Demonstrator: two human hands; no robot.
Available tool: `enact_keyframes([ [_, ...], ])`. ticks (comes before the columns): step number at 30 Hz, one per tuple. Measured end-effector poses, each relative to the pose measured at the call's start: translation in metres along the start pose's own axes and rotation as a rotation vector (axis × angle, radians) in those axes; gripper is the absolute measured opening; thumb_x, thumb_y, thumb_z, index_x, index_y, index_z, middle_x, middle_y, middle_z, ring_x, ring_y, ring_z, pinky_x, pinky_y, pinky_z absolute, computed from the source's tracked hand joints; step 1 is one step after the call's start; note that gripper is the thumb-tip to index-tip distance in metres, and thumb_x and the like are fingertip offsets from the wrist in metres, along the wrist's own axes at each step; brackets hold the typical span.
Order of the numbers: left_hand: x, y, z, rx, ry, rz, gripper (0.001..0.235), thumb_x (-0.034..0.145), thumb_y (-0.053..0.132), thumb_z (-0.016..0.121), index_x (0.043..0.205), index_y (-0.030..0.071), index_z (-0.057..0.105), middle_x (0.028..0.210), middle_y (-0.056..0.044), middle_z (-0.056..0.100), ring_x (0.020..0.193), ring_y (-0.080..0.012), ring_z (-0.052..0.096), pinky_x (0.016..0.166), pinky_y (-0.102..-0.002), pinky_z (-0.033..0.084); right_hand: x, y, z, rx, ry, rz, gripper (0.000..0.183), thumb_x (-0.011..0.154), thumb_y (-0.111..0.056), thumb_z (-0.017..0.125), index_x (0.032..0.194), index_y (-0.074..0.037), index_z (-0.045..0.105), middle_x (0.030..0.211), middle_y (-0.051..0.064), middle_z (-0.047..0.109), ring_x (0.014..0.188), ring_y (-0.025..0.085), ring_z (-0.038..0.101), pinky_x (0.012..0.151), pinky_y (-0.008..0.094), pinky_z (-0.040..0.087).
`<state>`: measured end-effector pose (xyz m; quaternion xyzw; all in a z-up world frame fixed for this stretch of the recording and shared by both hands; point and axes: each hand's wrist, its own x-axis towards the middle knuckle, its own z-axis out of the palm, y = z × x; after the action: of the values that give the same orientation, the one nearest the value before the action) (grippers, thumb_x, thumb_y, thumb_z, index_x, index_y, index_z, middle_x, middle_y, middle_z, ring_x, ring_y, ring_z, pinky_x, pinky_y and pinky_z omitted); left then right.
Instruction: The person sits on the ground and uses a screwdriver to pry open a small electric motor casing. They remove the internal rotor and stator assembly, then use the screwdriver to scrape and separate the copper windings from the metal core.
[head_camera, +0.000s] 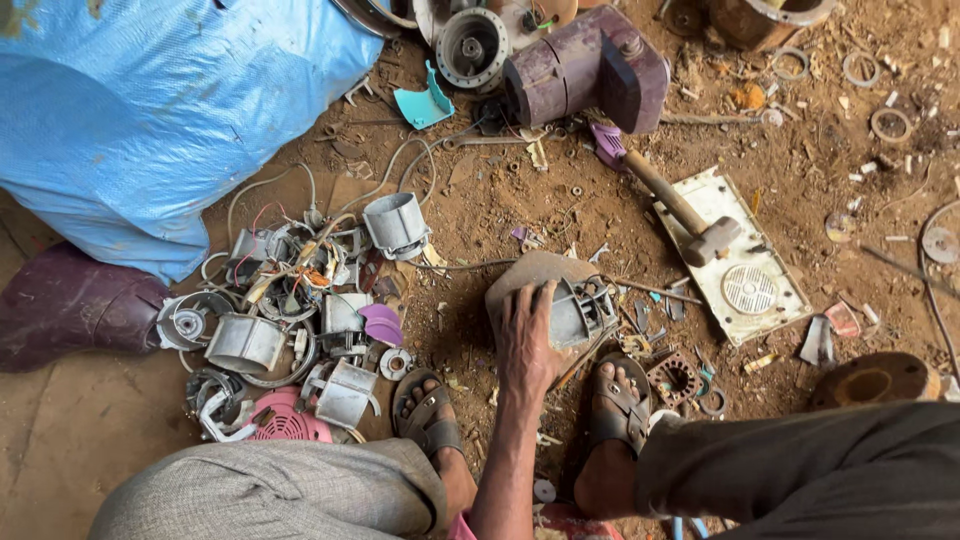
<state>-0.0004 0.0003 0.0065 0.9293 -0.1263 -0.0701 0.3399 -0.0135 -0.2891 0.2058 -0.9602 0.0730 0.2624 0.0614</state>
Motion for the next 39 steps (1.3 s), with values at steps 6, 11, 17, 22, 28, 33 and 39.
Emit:
enact_keyframes([
  [6,-0.003,0.007,-0.007,0.008,0.031,0.004,0.116,0.044,0.015,0.103,0.146,0.015,0.049,0.141,-0.014,0.053,0.128,-0.0371,0.05,0.116,-0.056,0.035,0.02,-0.043,0.028,0.03,-0.022,-0.084,0.05,0.092,-0.045,0.066,0.137,-0.024,0.059,0.119,0.01,0.073,0.102,0.027,0.073,0.091,0.047,0.061],
  [11,-0.003,0.005,-0.004,-0.012,0.049,0.008,0.111,0.047,0.015,0.101,0.145,0.015,0.049,0.142,-0.014,0.053,0.129,-0.0357,0.051,0.119,-0.055,0.035,0.023,-0.051,0.014,0.174,-0.098,-0.002,0.056,0.09,-0.045,0.07,0.14,-0.024,0.057,0.127,0.01,0.072,0.109,0.028,0.072,0.095,0.048,0.061],
  [17,-0.005,0.0,0.001,-0.058,0.084,0.035,0.112,0.047,0.012,0.102,0.145,0.013,0.05,0.143,-0.016,0.051,0.132,-0.039,0.047,0.117,-0.055,0.035,0.063,-0.098,0.067,0.106,-0.11,-0.1,0.068,0.084,-0.049,0.074,0.144,-0.024,0.055,0.127,0.01,0.071,0.092,0.023,0.076,0.073,0.04,0.069],
  [22,-0.009,0.0,-0.002,-0.088,0.106,0.049,0.111,0.045,0.01,0.101,0.144,0.013,0.051,0.14,-0.014,0.054,0.129,-0.0382,0.051,0.114,-0.054,0.04,0.085,-0.078,0.103,0.191,0.066,-0.38,0.063,0.079,-0.047,0.082,0.133,-0.02,0.065,0.125,0.006,0.073,0.087,0.022,0.076,0.066,0.035,0.063],
  [28,-0.007,0.005,-0.01,-0.107,0.159,0.092,0.109,0.044,0.01,0.1,0.142,0.013,0.053,0.137,-0.016,0.056,0.125,-0.0388,0.053,0.109,-0.055,0.042,0.094,-0.071,0.111,0.147,-0.025,-0.164,0.06,0.082,-0.036,0.08,0.139,-0.028,0.062,0.121,0.0,0.074,0.052,0.013,0.062,0.038,0.028,0.043],
  [33,-0.006,0.005,-0.009,-0.116,0.171,0.089,0.108,0.043,0.013,0.102,0.14,0.012,0.053,0.136,-0.016,0.056,0.124,-0.0388,0.052,0.108,-0.056,0.041,0.093,-0.077,0.119,0.128,0.03,-0.186,0.057,0.084,-0.032,0.08,0.137,-0.026,0.062,0.116,0.0,0.077,0.046,0.014,0.048,0.036,0.027,0.036],
  [39,-0.008,0.002,-0.006,-0.103,0.178,0.095,0.108,0.044,0.014,0.102,0.14,0.013,0.054,0.138,-0.015,0.056,0.125,-0.0389,0.052,0.11,-0.055,0.041,0.083,-0.082,0.116,0.126,0.125,-0.259,0.052,0.084,-0.025,0.076,0.136,-0.026,0.065,0.102,0.001,0.077,0.047,0.009,0.05,0.035,0.025,0.042],
])
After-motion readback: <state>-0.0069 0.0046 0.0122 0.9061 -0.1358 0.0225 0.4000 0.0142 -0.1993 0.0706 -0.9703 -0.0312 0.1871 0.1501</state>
